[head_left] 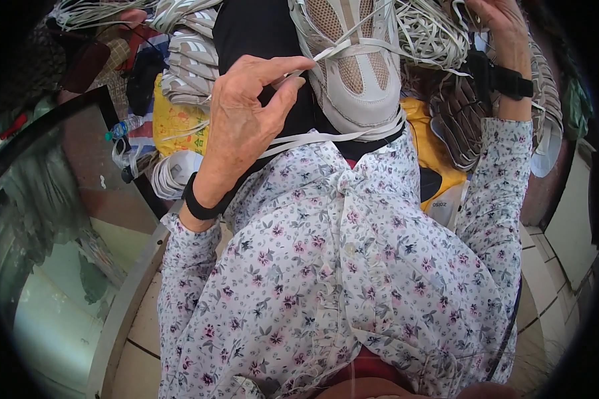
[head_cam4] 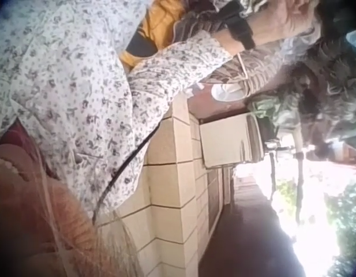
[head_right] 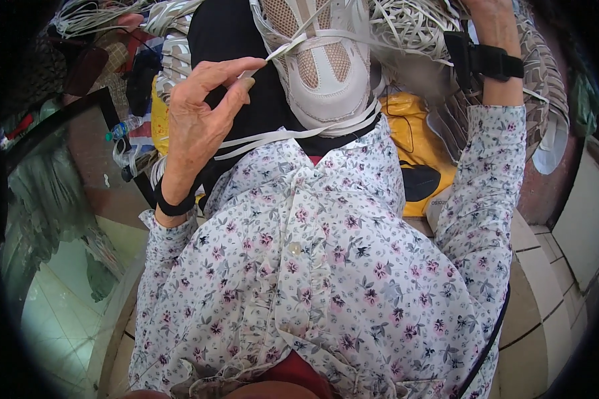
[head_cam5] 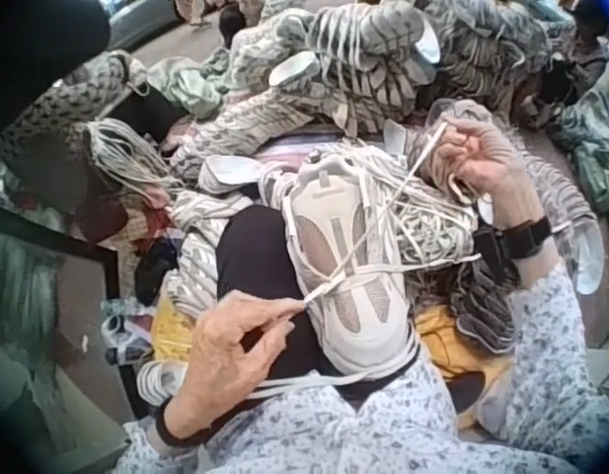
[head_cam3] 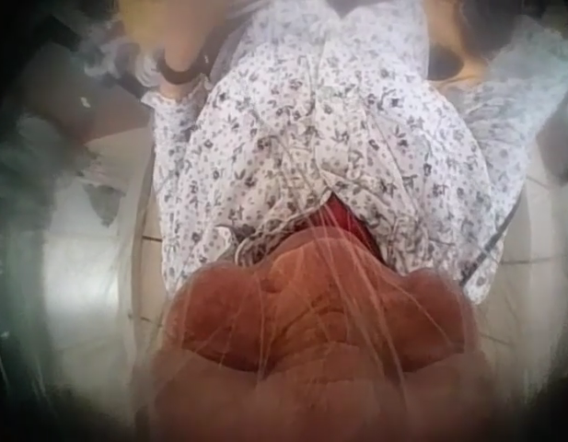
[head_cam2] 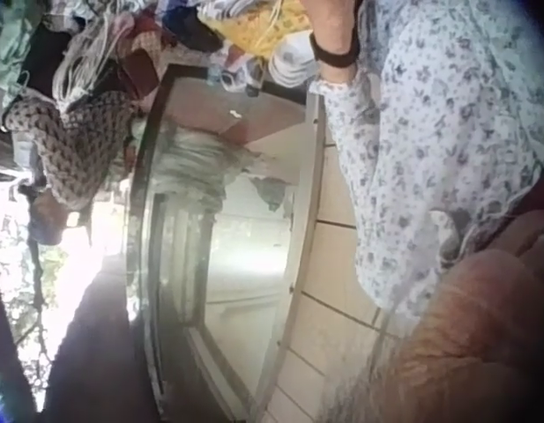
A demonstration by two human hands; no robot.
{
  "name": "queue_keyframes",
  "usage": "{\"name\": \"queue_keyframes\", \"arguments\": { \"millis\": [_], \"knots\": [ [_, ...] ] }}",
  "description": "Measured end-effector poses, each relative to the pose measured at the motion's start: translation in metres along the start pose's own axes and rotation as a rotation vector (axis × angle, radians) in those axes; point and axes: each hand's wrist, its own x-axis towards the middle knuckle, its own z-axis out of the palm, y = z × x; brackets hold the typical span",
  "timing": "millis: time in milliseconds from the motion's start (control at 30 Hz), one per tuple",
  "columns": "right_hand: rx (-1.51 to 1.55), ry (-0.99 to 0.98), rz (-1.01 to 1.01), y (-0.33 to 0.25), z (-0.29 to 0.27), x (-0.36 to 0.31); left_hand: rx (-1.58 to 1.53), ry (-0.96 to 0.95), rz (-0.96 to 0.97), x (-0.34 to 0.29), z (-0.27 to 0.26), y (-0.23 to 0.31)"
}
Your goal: Lacing a white and tan sneaker while sitting among bundles of shoe components.
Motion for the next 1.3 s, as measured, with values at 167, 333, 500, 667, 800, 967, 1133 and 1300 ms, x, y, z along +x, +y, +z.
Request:
{"name": "queue_keyframes", "arguments": {
  "millis": [167, 333, 500, 667, 800, 967, 1133, 1300],
  "knots": [
    [-0.006, 0.085, -0.092, 0.000, -0.003, 0.005, -0.229, -0.163, -0.241, 0.004, -0.002, -0.003],
    [-0.013, 0.119, -0.094, 0.002, -0.008, 0.002, -0.137, -0.154, -0.200, 0.011, 0.010, -0.010],
    [0.033, 0.111, -0.043, 0.000, -0.018, 0.002, -0.106, -0.235, -0.263, 0.015, 0.011, -0.008],
    [0.040, 0.104, -0.076, -0.001, -0.017, 0.001, -0.225, -0.365, -0.295, 0.023, 0.002, -0.014],
    [-0.036, 0.134, -0.129, -0.016, -0.017, -0.006, -0.046, -0.397, -0.122, 0.015, -0.011, -0.018],
    [-0.756, 0.032, -0.362, -0.126, -0.081, -0.019, -0.073, -0.314, -0.004, 0.034, -0.011, -0.012],
    [-1.217, 0.068, -0.541, -0.294, -0.160, -0.026, -0.100, -0.172, -0.039, 0.055, 0.017, -0.001],
    [-1.252, 0.406, -0.538, -0.228, -0.119, -0.017, -0.153, -0.029, -0.056, 0.055, 0.033, -0.001]
  ]
}}
